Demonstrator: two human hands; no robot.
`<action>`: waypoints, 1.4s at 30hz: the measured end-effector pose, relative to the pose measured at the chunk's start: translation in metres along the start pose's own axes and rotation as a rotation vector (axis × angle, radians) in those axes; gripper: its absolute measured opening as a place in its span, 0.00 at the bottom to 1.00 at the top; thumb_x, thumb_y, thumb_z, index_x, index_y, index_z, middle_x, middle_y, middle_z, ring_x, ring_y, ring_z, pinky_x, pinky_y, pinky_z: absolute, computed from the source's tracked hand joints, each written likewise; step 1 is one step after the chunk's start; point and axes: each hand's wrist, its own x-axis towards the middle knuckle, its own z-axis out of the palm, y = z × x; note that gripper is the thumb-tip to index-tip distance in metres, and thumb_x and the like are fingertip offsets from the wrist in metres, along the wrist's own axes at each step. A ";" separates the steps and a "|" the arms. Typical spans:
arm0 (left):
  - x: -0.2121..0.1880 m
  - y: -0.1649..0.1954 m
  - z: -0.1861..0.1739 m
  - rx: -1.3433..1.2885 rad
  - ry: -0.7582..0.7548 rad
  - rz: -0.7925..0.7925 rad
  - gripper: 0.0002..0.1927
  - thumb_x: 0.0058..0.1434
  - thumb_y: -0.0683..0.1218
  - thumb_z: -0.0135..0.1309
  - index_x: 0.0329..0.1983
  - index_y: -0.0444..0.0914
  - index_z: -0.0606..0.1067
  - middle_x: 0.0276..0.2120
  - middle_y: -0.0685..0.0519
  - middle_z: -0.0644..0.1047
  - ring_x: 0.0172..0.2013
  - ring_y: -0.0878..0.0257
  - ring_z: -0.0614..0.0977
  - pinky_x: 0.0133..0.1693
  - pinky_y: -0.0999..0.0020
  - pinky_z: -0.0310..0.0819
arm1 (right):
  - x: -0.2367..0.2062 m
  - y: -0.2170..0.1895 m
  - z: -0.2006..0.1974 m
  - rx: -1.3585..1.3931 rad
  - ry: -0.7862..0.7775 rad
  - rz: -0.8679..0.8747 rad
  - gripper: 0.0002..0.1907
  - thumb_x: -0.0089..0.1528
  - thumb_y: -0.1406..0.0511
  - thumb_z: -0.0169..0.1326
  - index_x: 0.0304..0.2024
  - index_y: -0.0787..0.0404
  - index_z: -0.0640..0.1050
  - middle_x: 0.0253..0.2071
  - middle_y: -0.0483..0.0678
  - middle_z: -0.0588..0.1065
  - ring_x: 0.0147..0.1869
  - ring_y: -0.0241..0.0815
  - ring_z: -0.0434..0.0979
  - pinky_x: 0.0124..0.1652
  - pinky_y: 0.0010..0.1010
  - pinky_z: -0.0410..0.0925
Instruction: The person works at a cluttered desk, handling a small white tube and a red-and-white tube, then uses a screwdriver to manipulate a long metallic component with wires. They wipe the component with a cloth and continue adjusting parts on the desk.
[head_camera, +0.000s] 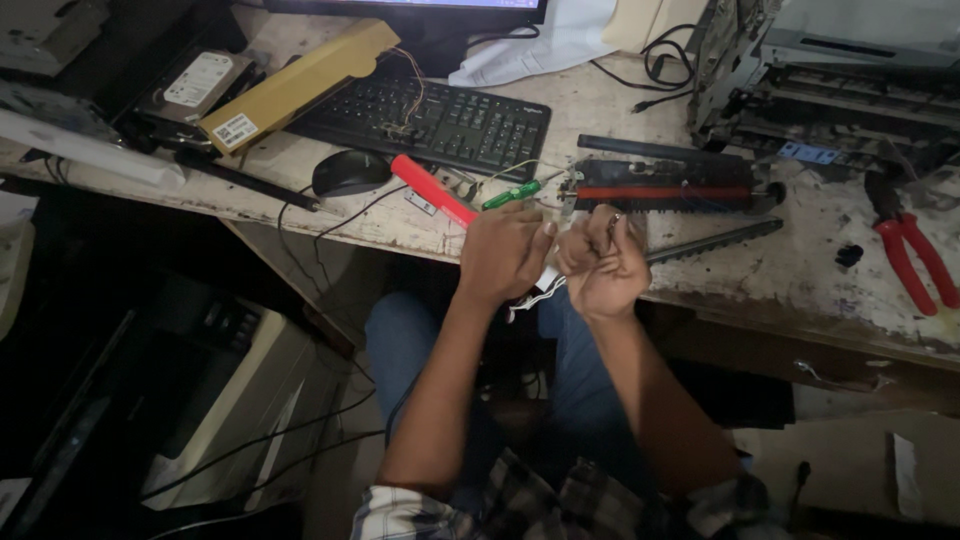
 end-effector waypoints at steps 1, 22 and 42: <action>0.000 0.000 0.000 0.000 -0.003 -0.006 0.17 0.67 0.46 0.47 0.24 0.35 0.75 0.27 0.44 0.77 0.35 0.43 0.78 0.39 0.48 0.71 | 0.000 0.000 -0.001 -0.010 0.005 -0.003 0.23 0.76 0.52 0.32 0.28 0.53 0.59 0.19 0.41 0.54 0.21 0.34 0.48 0.22 0.29 0.50; 0.000 0.002 -0.003 0.023 0.029 -0.002 0.16 0.66 0.46 0.49 0.23 0.36 0.75 0.25 0.45 0.76 0.34 0.45 0.79 0.38 0.48 0.71 | 0.007 -0.006 -0.018 -0.052 -0.255 0.049 0.29 0.74 0.50 0.36 0.18 0.50 0.55 0.15 0.39 0.50 0.19 0.33 0.44 0.22 0.32 0.43; -0.002 -0.002 -0.002 0.025 0.030 0.009 0.11 0.60 0.45 0.49 0.29 0.33 0.77 0.30 0.40 0.79 0.39 0.42 0.80 0.44 0.47 0.73 | 0.009 0.012 0.009 -0.244 0.167 0.082 0.29 0.73 0.45 0.42 0.24 0.53 0.58 0.18 0.39 0.54 0.18 0.31 0.47 0.18 0.26 0.46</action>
